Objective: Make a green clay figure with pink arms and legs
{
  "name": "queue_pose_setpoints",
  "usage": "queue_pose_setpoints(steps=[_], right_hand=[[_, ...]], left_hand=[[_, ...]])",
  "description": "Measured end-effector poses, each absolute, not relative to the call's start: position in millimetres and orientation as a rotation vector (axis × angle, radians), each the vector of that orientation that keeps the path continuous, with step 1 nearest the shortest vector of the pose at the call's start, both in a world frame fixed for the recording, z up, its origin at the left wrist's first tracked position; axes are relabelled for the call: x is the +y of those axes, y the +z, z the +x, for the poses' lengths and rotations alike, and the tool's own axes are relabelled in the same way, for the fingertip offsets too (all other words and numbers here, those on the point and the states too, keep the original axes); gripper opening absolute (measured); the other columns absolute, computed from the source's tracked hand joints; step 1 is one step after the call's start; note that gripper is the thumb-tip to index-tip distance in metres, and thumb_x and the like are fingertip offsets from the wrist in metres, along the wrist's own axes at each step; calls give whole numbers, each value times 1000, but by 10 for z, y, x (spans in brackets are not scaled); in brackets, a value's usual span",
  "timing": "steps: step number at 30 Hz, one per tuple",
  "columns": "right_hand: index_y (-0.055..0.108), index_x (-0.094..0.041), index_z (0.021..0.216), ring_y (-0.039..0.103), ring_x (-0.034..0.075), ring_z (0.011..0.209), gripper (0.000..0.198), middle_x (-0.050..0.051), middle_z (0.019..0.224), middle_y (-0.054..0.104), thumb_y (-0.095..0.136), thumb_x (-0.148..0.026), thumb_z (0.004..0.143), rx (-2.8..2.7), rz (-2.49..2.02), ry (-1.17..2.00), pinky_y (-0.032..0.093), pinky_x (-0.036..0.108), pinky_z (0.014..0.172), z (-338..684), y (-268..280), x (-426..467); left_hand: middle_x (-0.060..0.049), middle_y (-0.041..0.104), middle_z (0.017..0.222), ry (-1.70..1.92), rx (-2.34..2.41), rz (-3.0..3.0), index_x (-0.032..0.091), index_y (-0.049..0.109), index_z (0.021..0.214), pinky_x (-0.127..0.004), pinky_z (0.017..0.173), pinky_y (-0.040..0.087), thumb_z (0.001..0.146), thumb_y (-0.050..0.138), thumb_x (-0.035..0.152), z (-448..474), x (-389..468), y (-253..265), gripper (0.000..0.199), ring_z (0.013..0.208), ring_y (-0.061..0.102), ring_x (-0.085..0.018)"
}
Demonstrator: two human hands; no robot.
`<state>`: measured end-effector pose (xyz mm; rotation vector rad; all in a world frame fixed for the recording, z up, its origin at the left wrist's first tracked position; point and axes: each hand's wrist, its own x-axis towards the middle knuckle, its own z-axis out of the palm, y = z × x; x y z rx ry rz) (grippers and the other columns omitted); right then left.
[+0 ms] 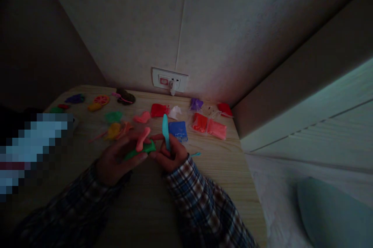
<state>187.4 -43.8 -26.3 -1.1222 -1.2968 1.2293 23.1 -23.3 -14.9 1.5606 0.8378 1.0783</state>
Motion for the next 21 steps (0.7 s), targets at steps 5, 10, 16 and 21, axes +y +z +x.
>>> queue_pose_setpoints(steps=[5,10,16,21], right_hand=[[63,-20,95,26,8,47,31,-11,51,26,70,-39,71,-1272,-1137,1210,25,25,48,1912,-277,-441],[65,-21,96,28,9,48,37,-9,52,30,71,-48,71,-1225,-1128,1298,25,26,48,1940,-295,-480],[66,-22,93,29,9,49,41,-9,54,30,73,-54,68,-1238,-1069,1382,27,26,49,1935,-294,-509],[68,-24,91,30,9,50,41,-8,55,30,72,-57,68,-1258,-1002,1374,30,26,50,1878,-258,-526]], left_hand=[[-8,70,99,992,749,1390,21,65,97,-36,79,57,76,70,30,207,-185,-173,23,95,67,-25],[-6,70,84,1002,679,1247,24,71,94,-35,73,55,79,66,47,174,-137,-157,28,80,66,-22],[-3,67,66,958,607,1157,25,71,88,-35,63,54,76,68,50,206,-136,-143,29,63,63,-20],[-2,64,60,895,634,1149,23,68,85,-35,59,54,75,68,51,200,-150,-140,30,57,62,-20]])
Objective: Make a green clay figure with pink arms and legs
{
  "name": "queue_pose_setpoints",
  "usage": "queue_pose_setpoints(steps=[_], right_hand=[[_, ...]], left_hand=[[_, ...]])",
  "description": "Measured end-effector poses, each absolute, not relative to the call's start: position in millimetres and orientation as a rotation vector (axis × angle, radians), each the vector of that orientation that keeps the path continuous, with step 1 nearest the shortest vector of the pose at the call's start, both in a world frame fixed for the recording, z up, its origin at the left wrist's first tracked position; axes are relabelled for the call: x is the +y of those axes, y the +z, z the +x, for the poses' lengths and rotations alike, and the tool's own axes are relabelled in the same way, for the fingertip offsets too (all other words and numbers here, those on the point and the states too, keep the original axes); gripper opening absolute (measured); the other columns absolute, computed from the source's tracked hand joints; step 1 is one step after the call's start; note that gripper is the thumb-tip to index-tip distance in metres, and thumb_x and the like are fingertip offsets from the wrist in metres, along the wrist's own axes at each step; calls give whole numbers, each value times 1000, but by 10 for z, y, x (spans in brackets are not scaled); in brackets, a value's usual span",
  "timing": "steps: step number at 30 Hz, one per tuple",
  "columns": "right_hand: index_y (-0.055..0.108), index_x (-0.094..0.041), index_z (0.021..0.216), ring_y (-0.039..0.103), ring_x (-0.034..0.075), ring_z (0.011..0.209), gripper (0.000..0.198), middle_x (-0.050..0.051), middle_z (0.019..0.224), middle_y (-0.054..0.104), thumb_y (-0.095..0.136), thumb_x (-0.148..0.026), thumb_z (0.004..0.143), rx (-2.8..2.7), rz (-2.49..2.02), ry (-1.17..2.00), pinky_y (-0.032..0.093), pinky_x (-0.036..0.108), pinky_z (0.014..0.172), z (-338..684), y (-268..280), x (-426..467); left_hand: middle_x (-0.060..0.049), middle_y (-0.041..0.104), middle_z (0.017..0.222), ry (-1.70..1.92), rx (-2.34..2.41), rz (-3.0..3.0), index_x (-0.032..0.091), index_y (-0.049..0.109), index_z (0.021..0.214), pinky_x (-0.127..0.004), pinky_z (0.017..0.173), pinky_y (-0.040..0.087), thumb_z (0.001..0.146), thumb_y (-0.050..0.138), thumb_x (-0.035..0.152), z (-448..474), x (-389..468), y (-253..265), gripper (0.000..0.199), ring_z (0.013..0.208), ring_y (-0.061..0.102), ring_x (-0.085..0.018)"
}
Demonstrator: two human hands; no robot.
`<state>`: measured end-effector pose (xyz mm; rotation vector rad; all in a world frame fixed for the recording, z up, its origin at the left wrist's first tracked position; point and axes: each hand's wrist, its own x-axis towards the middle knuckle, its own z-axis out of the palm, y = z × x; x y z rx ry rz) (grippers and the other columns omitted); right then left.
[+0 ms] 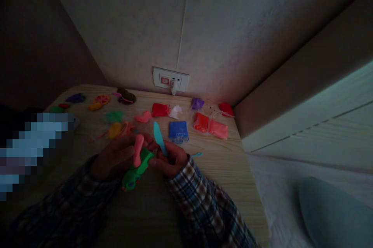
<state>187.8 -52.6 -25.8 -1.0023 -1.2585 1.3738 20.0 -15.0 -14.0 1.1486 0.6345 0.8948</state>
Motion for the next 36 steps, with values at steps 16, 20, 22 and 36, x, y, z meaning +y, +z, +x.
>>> queue_pose_setpoints(steps=[16,20,22,36], right_hand=[[72,-22,92,43,12,51,26,-4,55,50,68,-42,76,-1173,-1014,987,34,27,48,2318,-5,-228],[64,-23,84,36,8,39,14,-9,46,48,70,-32,75,-1146,-959,1116,28,22,42,2424,144,-159],[61,-23,80,35,6,36,13,-10,43,48,71,-31,75,-1121,-900,1194,28,21,41,2465,201,-147],[55,-23,70,49,9,32,35,-7,47,59,73,-53,72,-1172,-821,1556,44,20,38,2640,-6,-221]], left_hand=[[2,65,71,1259,771,1251,22,72,78,-27,72,51,76,72,28,92,-72,117,6,69,62,-14],[2,63,62,1143,763,1216,21,73,79,-27,67,50,72,76,30,110,-87,169,12,62,58,-13],[2,62,58,1049,727,1160,21,73,79,-28,72,51,71,77,34,154,-115,164,16,64,60,-14],[0,68,62,559,674,946,18,68,76,-26,67,49,71,75,43,225,-380,-48,27,61,62,-14]])
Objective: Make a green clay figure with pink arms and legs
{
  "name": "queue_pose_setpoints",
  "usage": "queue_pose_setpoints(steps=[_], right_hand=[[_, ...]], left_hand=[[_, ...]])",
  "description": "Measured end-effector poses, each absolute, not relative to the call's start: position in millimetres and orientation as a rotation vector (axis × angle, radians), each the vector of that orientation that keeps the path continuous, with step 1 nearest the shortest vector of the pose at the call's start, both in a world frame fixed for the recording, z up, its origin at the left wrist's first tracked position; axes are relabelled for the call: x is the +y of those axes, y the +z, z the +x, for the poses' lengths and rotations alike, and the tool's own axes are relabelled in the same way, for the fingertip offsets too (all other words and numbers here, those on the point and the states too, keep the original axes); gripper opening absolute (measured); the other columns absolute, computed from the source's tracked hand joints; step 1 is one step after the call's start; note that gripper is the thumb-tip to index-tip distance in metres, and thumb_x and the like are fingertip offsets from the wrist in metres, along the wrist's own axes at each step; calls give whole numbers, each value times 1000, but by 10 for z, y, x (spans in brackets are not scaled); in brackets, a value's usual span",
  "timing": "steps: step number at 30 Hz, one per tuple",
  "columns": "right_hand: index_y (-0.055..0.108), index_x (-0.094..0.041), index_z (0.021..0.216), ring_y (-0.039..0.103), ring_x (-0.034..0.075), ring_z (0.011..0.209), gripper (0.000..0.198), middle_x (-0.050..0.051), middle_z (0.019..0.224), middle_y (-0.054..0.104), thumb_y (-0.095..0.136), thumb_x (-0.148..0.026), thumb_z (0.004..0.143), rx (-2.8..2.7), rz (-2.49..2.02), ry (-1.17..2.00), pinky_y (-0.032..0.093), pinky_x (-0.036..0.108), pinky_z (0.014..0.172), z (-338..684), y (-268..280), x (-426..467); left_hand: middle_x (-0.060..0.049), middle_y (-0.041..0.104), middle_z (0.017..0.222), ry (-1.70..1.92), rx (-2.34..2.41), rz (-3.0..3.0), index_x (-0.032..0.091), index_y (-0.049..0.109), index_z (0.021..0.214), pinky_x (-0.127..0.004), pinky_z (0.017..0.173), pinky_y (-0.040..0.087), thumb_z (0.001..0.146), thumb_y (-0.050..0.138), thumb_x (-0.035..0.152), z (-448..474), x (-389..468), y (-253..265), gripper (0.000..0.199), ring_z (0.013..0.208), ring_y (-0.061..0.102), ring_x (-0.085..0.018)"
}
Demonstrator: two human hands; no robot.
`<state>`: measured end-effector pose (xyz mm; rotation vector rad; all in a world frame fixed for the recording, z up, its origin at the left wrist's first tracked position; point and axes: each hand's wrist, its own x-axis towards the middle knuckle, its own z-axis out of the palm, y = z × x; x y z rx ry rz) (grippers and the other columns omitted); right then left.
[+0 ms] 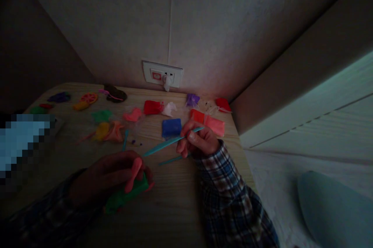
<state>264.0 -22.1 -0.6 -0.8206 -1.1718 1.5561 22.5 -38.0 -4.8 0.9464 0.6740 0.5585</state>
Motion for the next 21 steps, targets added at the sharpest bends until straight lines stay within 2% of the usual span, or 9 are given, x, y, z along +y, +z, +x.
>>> queue_pose_setpoints(steps=[2,6,11,16,21], right_hand=[[50,-24,67,42,8,26,39,-9,41,55,69,-56,74,-1240,-780,1561,40,19,32,2640,-41,-200],[46,-24,65,33,7,21,41,-11,34,49,63,-59,77,-1236,-791,1477,35,19,28,2590,-53,-198],[52,-22,68,39,8,23,40,-7,37,56,62,-59,80,-1224,-863,1415,36,20,28,2496,-11,-242],[54,-21,69,45,9,30,39,-7,38,56,67,-57,76,-1137,-944,1382,35,21,31,2406,76,-276],[54,-22,70,46,10,34,35,-7,41,56,67,-54,78,-1144,-912,1328,37,22,34,2342,123,-278]], left_hand=[[0,65,57,552,638,905,18,67,75,-28,71,51,71,75,43,226,-390,1,27,70,65,-17],[0,64,60,476,536,768,17,66,73,-29,73,53,74,74,41,226,-397,47,25,79,67,-20],[3,61,53,488,557,656,17,63,67,-31,79,53,68,79,38,261,-408,-5,26,84,69,-21],[2,64,58,501,580,670,17,65,65,-32,86,52,69,79,38,273,-395,-65,26,86,69,-19],[2,61,54,504,634,759,18,68,71,-31,82,51,70,77,40,295,-366,-23,23,86,69,-21]])
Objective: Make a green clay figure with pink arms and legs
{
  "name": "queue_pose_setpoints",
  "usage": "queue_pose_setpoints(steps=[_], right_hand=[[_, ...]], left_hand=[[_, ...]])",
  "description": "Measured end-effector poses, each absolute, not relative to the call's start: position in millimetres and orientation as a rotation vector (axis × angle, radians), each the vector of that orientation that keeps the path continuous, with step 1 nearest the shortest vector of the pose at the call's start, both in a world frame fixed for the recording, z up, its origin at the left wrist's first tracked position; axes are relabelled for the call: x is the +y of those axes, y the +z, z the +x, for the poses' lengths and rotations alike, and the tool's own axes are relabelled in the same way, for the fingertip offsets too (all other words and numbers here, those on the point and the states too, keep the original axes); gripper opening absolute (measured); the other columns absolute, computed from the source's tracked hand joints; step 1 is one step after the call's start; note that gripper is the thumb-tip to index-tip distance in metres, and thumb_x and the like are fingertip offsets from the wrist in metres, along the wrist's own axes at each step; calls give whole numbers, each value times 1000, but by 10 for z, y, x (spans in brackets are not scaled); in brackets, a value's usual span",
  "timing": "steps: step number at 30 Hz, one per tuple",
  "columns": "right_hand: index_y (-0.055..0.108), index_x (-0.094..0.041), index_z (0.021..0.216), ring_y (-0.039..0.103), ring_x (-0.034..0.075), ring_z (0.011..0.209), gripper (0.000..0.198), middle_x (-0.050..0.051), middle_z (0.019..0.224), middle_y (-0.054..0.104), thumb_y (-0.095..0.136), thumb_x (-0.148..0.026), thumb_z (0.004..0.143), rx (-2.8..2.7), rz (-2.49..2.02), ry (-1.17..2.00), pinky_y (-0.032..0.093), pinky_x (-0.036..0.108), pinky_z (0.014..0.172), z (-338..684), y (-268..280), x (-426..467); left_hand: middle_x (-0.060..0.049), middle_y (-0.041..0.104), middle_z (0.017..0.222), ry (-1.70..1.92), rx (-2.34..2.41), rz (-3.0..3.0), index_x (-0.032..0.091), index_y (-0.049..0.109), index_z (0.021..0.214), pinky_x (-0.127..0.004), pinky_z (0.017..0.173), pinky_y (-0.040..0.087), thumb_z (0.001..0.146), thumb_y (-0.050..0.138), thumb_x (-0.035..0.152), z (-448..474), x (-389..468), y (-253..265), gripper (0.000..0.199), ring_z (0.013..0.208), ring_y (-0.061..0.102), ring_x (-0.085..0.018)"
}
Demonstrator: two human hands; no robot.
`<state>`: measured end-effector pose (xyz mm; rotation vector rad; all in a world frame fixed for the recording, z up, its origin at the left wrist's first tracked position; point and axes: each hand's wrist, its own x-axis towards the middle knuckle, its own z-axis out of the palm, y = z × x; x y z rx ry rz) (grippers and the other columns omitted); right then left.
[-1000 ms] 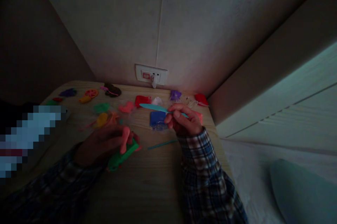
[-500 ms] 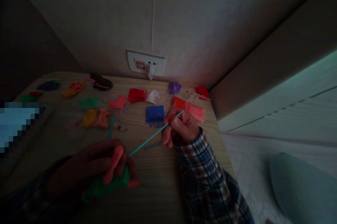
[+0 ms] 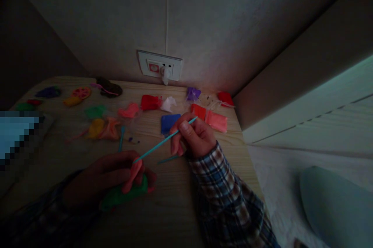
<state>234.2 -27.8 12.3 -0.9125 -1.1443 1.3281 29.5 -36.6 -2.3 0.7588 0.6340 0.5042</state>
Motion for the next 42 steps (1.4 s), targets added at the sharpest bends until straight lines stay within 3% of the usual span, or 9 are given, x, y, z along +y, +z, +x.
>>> queue_pose_setpoints(steps=[5,9,16,24,30,35,42], right_hand=[[53,-21,70,45,10,34,36,-6,42,56,63,-54,81,-1207,-897,1326,36,22,35,2360,66,-247],[52,-22,69,38,9,30,36,-7,39,52,59,-54,83,-1318,-840,1262,32,22,33,2422,-3,-199],[56,-24,72,41,11,36,28,-6,43,53,63,-49,83,-1217,-895,1276,30,23,35,2430,109,-267],[59,-25,71,40,12,37,26,-6,43,52,64,-48,83,-1231,-899,1272,29,24,37,2419,183,-302],[58,-24,72,40,11,36,26,-6,43,52,60,-46,86,-1301,-862,1213,31,24,39,2428,159,-287],[60,-23,76,43,11,36,23,-5,44,53,55,-39,91,-1398,-758,1184,33,24,38,2465,136,-255],[63,-24,77,44,11,36,20,-5,44,53,57,-37,91,-1416,-761,1150,33,24,38,2468,175,-282]], left_hand=[[2,58,49,472,662,827,17,66,67,-31,70,51,67,78,45,333,-333,46,30,66,66,-19],[2,58,50,464,673,844,17,66,67,-29,69,50,67,78,44,338,-321,52,29,63,64,-17],[4,57,49,474,686,817,17,67,67,-27,69,50,64,79,45,338,-316,55,31,61,62,-14],[-2,69,63,473,786,907,17,68,71,-28,66,48,65,77,40,331,-318,94,25,60,61,-14],[-1,66,57,478,829,887,17,69,72,-27,62,46,63,77,37,358,-331,117,23,58,58,-14],[-4,71,69,478,831,863,16,68,70,-25,58,44,60,79,37,360,-337,98,25,54,54,-11],[-4,72,74,466,814,912,17,68,74,-24,56,42,66,74,40,338,-355,54,25,57,55,-12]])
